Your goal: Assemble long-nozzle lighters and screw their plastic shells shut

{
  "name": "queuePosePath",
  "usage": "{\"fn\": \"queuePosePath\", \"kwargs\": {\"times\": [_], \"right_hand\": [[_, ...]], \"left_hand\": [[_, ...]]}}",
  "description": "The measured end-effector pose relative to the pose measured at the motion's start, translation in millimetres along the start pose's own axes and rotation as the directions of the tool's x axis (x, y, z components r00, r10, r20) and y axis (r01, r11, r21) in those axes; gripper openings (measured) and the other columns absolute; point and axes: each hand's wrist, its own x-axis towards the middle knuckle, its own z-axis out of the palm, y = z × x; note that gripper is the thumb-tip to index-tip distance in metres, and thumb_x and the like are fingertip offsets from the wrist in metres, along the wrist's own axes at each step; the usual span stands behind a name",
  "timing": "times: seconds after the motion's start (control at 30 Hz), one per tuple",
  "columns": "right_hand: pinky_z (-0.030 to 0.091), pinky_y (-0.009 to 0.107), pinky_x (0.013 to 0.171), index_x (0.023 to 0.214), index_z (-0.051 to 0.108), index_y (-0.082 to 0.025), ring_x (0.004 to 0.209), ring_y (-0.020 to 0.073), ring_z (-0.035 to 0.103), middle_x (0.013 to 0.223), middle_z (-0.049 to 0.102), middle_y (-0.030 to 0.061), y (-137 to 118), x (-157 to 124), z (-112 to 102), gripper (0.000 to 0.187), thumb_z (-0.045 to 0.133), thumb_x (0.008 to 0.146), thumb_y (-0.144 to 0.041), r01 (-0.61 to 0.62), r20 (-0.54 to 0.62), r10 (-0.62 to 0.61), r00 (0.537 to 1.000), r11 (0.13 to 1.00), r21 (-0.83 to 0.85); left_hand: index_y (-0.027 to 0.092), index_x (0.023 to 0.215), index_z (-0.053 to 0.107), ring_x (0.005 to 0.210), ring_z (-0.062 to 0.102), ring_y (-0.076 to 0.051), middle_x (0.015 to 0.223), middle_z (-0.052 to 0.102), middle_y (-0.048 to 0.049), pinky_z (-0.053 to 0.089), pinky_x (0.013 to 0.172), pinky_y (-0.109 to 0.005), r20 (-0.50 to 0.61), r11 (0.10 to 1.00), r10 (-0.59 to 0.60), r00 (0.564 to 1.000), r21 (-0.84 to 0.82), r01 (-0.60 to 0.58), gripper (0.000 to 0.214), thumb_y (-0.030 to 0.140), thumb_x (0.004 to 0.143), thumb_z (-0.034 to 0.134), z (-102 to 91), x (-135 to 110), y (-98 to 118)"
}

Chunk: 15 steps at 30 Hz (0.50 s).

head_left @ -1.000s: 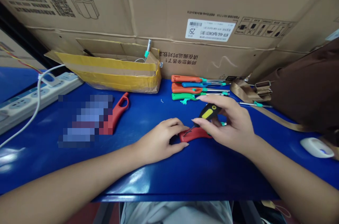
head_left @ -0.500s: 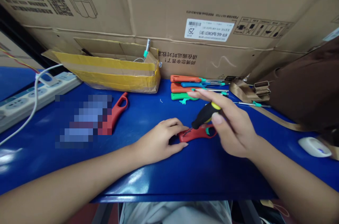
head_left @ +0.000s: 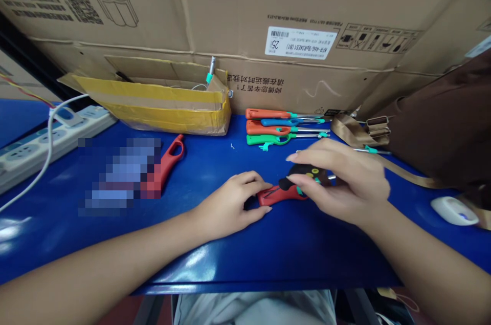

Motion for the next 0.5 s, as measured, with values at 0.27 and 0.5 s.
{"fn": "queuePosePath", "kwargs": {"times": [0.27, 0.5], "right_hand": [[0.06, 0.034, 0.085, 0.139, 0.057, -0.021, 0.101, 0.0204, 0.073, 0.114, 0.076, 0.0094, -0.8, 1.1, 0.2, 0.038, 0.048, 0.102, -0.022, -0.04, 0.054, 0.033, 0.998, 0.988, 0.152], [0.062, 0.037, 0.083, 0.147, 0.05, -0.022, 0.109, 0.0237, 0.072, 0.123, 0.074, 0.0114, -1.3, 0.8, 0.4, 0.044, 0.043, 0.104, -0.024, 0.104, 0.047, -0.107, 0.993, 0.992, 0.069]], "left_hand": [[0.016, 0.114, 0.067, 0.101, 0.064, -0.021, 0.109, 0.067, -0.0078, 0.054, 0.092, -0.035, 0.015, 1.0, -0.001, 1.0, 0.009, 0.001, 0.025, 0.021, 0.091, 0.072, -0.3, -0.6, -0.1], [0.017, 0.11, 0.068, 0.099, 0.064, -0.021, 0.107, 0.066, -0.0073, 0.055, 0.09, -0.035, 0.011, 1.0, 0.0, 1.0, 0.027, 0.0, 0.02, 0.023, 0.091, 0.071, -0.7, -0.7, 0.6]]}}
